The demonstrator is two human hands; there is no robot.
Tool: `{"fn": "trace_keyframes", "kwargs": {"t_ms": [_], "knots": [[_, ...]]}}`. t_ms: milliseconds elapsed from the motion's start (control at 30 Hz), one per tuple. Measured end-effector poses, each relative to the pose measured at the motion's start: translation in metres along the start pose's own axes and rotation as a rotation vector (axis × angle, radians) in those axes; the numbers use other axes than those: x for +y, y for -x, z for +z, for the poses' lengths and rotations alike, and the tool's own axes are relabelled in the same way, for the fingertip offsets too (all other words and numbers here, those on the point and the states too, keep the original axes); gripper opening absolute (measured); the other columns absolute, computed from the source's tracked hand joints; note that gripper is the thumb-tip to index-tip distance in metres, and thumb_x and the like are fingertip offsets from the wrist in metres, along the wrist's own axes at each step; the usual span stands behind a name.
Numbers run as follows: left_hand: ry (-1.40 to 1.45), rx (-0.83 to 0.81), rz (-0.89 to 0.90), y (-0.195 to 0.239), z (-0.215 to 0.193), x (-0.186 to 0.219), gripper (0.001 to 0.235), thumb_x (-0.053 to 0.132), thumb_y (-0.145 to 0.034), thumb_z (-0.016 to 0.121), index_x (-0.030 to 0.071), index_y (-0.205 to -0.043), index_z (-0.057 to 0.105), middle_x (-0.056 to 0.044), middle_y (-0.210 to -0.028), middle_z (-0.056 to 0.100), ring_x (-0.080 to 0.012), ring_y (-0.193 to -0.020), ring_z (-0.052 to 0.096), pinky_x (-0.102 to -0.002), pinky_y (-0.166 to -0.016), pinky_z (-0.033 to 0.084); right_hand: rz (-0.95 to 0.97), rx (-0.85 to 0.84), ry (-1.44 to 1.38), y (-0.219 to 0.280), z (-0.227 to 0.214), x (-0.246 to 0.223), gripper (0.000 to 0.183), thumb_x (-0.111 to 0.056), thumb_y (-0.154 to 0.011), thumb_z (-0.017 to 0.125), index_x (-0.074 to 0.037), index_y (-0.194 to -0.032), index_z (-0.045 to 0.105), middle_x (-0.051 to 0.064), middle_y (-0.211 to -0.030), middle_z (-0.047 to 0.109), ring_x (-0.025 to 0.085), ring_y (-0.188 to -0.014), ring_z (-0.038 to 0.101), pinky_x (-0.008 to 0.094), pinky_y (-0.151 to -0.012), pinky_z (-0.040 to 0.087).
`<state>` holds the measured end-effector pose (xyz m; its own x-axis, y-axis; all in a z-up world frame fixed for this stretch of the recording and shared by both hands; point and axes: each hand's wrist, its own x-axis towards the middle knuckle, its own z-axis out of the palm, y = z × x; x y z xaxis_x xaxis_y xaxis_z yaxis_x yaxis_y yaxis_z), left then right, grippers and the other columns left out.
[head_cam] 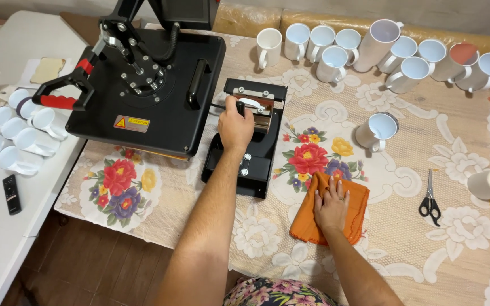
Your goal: The person cleans a mug press machine using an orange cloth, wiping the heating element and surrounding parts. They then pick up a white mug, rotate it to show the printed design, and place it back on the table. Finally, they wipe the orange cloth on the table surface.
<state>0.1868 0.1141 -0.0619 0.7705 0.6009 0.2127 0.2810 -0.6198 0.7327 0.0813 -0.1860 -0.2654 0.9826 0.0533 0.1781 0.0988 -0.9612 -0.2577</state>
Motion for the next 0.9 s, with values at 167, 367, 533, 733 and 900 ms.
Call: {"fn": "trace_keyframes", "kwargs": {"t_ms": [167,367,533,733,900], "knots": [[0.024,-0.011,0.010,0.002,-0.005,0.003,0.020,0.024,-0.089,0.057,0.017,-0.107,0.048,-0.019,-0.076,0.068,-0.0458,-0.080,0.072,-0.057,-0.073,0.057,0.002,-0.024,-0.006,0.002,-0.002,-0.001,0.044,-0.044,-0.105,0.044,-0.010,-0.106,0.072,0.000,-0.161,0.045,0.026,-0.152,0.035,0.051,-0.124,0.022],[-0.011,-0.025,-0.008,0.001,-0.001,0.000,0.024,0.026,-0.089,0.057,0.017,-0.109,0.047,-0.019,-0.078,0.068,-0.0453,-0.082,0.072,-0.057,-0.075,0.057,0.006,-0.007,0.014,0.000,0.004,0.002,0.048,-0.050,-0.103,0.043,-0.012,-0.099,0.072,-0.005,-0.163,0.043,0.023,-0.153,0.035,0.050,-0.124,0.022],[-0.022,-0.037,-0.006,0.003,-0.001,0.004,0.025,0.026,-0.089,0.056,0.017,-0.111,0.047,-0.019,-0.080,0.069,-0.0446,-0.082,0.072,-0.056,-0.074,0.057,-0.007,0.008,0.038,0.000,0.008,0.005,0.047,-0.050,-0.102,0.044,-0.012,-0.096,0.071,-0.006,-0.162,0.044,0.022,-0.152,0.036,0.050,-0.124,0.023],[-0.027,-0.032,0.014,0.005,-0.001,0.005,0.026,0.024,-0.090,0.056,0.015,-0.112,0.046,-0.020,-0.084,0.070,-0.0448,-0.082,0.072,-0.057,-0.075,0.057,-0.016,0.013,0.044,0.001,0.010,0.007,0.048,-0.050,-0.102,0.045,-0.011,-0.098,0.071,-0.005,-0.162,0.045,0.022,-0.152,0.037,0.050,-0.123,0.025],[-0.049,-0.035,0.014,0.007,0.001,0.008,0.027,0.026,-0.091,0.055,0.014,-0.113,0.045,-0.020,-0.086,0.071,-0.0444,-0.083,0.073,-0.057,-0.077,0.057,-0.013,0.004,0.057,0.003,0.002,0.005,0.048,-0.051,-0.102,0.044,-0.012,-0.099,0.072,-0.005,-0.163,0.045,0.022,-0.152,0.037,0.049,-0.123,0.025]]}}
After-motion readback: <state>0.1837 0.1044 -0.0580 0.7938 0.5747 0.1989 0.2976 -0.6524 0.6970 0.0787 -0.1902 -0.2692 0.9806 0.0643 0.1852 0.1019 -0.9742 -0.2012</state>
